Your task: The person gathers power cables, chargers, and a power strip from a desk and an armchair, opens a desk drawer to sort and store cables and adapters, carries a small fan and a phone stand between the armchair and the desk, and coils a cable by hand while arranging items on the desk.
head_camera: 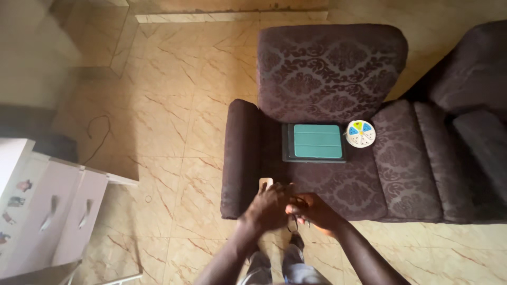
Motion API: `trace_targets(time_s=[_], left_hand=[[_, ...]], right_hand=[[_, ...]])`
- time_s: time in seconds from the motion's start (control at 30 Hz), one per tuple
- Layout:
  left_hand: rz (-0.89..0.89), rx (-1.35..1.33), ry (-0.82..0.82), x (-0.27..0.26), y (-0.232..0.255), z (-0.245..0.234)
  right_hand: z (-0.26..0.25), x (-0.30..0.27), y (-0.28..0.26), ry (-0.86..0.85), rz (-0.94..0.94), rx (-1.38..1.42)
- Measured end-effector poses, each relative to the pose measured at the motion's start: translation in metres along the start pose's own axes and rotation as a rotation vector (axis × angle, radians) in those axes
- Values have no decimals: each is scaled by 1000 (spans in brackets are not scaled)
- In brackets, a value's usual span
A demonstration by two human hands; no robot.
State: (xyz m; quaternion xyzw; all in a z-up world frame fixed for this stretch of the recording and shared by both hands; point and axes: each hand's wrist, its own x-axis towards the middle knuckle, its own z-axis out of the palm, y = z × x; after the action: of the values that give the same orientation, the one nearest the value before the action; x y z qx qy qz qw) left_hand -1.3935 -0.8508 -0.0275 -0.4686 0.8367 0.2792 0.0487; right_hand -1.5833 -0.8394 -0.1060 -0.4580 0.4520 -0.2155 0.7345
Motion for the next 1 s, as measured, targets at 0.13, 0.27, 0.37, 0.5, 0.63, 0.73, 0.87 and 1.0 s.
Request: trace_targets(time_s=[0.13, 0.27, 0.37, 0.5, 0.63, 0.73, 0.87, 1.0], left_hand=[[-2, -154, -49, 6, -16, 16], [275, 32, 155, 8, -30, 24], [90, -423, 57, -1, -43, 21], [63, -847, 13, -16, -59, 17], [-24, -1218, -59, -38, -77, 25], [-36, -1484, 54, -43, -86, 42], [-368, -1828, 282, -22, -87, 56], [-216, -2311, 555, -4, -89, 45]], right_hand=[[0, -7, -8, 86, 65, 16], [-4, -15, -26, 136, -15, -9], [-12, -13, -35, 234, -51, -168], [-32, -6, -31, 441, -168, -103], [-63, -2, -27, 485, -265, 269], [-70, -5, -19, 642, -207, 3], [-46, 0, -2, 731, -376, -589], [-5, 0, 12, 598, -301, -811]])
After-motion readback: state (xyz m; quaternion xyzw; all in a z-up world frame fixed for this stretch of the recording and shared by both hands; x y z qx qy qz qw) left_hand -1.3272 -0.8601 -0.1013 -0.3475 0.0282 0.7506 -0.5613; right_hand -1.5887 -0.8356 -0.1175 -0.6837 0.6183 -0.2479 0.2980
